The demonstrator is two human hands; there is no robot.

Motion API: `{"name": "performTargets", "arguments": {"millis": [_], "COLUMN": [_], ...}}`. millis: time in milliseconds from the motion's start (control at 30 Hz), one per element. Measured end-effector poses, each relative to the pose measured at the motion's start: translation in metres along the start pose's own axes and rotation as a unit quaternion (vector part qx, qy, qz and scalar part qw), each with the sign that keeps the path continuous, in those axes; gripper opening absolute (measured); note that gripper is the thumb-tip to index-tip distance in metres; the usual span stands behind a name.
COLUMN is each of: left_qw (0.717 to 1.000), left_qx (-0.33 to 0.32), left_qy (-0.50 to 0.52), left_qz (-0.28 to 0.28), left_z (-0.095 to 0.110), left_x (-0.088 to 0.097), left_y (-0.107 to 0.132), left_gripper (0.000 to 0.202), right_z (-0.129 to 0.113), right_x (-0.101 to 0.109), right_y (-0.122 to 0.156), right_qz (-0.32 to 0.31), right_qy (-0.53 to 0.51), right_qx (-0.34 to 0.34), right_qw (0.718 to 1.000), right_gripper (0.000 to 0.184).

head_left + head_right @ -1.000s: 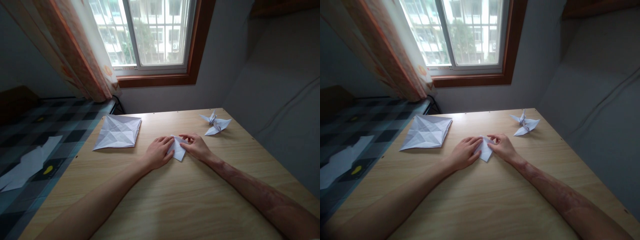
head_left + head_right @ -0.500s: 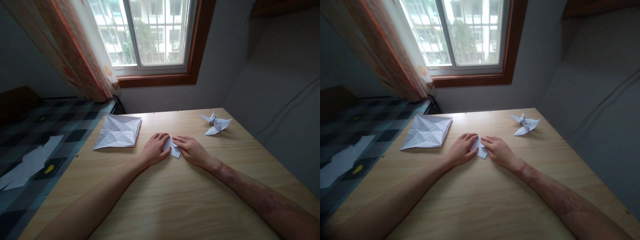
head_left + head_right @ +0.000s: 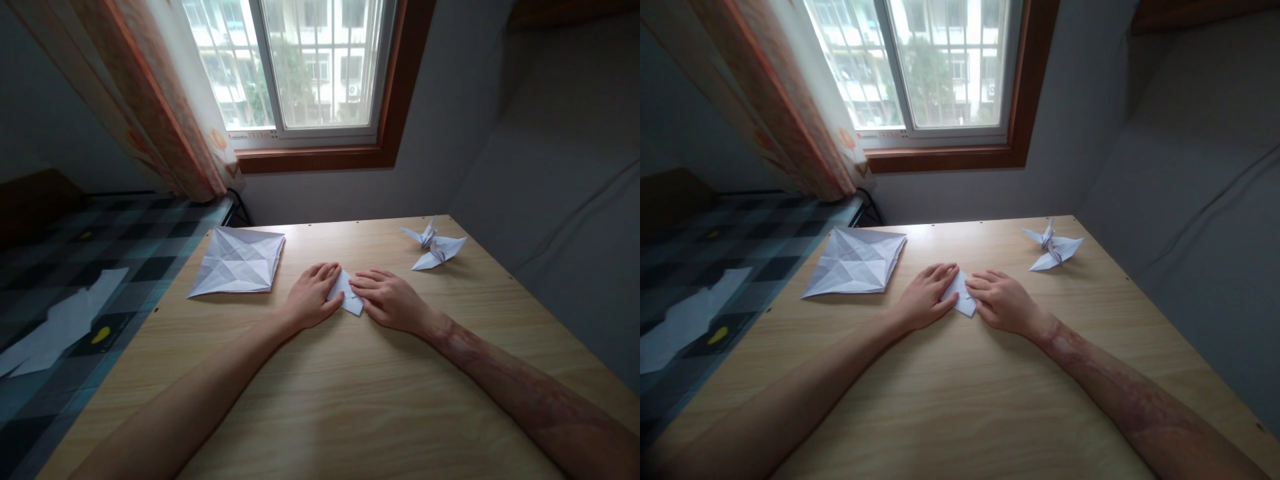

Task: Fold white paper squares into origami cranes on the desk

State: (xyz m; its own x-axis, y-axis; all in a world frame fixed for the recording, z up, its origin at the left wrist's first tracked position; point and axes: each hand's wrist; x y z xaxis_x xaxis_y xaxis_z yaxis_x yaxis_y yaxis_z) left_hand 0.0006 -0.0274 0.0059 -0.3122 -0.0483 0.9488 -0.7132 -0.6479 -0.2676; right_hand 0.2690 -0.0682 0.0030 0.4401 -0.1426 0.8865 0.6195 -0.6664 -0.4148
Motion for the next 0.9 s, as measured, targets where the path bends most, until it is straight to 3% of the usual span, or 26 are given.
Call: {"name": "performTargets", "arguments": {"millis": [433, 567, 767, 900], "left_qw": [1.000, 0.999, 0.992, 0.990], "left_qx": [0.020, 0.031, 0.100, 0.102], "left_qy": [-0.007, 0.016, -0.006, -0.009], "left_qz": [-0.017, 0.011, 0.081, 0.098], "left_z": [0.000, 0.001, 0.002, 0.004], "left_x": [0.000, 0.000, -0.001, 0.000], "left_y": [0.000, 0.000, -0.002, -0.001], "left_gripper": [0.068, 0.066, 0.071, 0.066], "right_z": [0.006, 0.004, 0.006, 0.003], "right_x": [-0.002, -0.003, -0.007, -0.006], "right_y": [0.004, -0.002, -0.004, -0.003], "right_qz": [0.112, 0.094, 0.062, 0.043], "right_qy": [-0.060, -0.058, -0.049, -0.049], "right_qx": [0.006, -0.006, 0.005, -0.004], "right_qw": [0.992, 0.994, 0.997, 0.998], "right_gripper": [0.022, 0.023, 0.035, 0.034]}}
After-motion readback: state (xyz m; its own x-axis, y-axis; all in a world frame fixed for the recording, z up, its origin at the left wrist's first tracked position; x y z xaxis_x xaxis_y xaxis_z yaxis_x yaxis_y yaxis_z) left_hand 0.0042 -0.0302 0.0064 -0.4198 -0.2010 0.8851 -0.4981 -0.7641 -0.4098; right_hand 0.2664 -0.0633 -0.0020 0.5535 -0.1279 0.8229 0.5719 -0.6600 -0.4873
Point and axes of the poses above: each hand's wrist, its own y-axis away from the middle knuckle, its own x-axis out of the back of the hand, z = x × y, and after that the axes turned 3 degrees about -x, right-handed
